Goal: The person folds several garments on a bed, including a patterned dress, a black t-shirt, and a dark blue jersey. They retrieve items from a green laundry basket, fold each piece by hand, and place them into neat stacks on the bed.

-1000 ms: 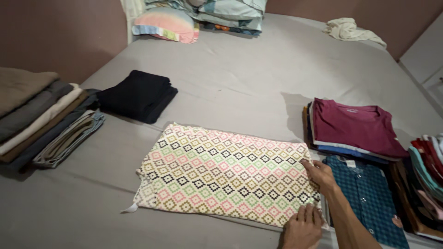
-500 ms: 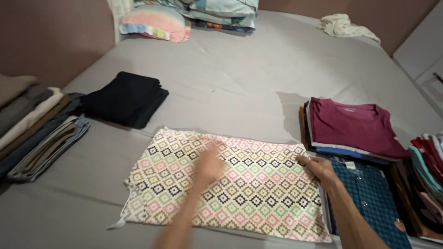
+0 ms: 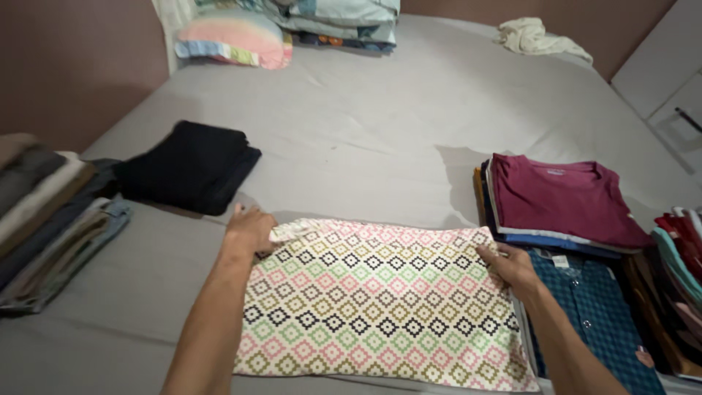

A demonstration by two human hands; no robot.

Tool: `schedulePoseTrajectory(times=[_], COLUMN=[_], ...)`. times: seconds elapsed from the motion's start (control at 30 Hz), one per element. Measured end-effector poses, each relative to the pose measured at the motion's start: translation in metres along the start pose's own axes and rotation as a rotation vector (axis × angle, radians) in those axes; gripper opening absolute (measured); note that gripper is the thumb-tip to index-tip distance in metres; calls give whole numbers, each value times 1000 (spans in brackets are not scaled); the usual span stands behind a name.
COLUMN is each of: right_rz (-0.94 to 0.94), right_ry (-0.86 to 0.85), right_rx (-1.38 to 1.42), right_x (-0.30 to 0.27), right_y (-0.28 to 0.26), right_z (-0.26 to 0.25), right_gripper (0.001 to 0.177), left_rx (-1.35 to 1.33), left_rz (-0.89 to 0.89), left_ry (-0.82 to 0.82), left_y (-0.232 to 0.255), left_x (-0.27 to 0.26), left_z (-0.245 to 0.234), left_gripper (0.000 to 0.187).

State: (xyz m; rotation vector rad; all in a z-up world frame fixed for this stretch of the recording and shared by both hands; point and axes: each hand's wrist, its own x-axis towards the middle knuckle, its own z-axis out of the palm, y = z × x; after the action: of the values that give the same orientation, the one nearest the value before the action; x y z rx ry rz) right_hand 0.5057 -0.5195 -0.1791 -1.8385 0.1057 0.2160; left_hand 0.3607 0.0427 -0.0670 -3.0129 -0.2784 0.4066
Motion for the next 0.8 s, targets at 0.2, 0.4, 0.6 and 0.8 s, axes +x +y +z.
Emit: schedulePoseTrajectory(times=[0.2,0.4,0.6,0.8], right_rz=[-236,-451,-353,-184], right_ry=[-71,-249,-365,-268], right_rx=[5,-4,-51,-73], right_x=[-46,-121,-170,-193], right_y=[-41,-27,7,6], right_z=[-26,-61,-63,-63], right_gripper=[26,23,21,20], left_rx=[-235,-54,36,97], left_rz=[34,273,336,273], left_ry=[241,676,675,706], left_y=[-13,-21,-6,-13], left_x=[-87,-193,-237,-235], left_z=[-29,1,44,60], left_gripper=[24,41,38,37])
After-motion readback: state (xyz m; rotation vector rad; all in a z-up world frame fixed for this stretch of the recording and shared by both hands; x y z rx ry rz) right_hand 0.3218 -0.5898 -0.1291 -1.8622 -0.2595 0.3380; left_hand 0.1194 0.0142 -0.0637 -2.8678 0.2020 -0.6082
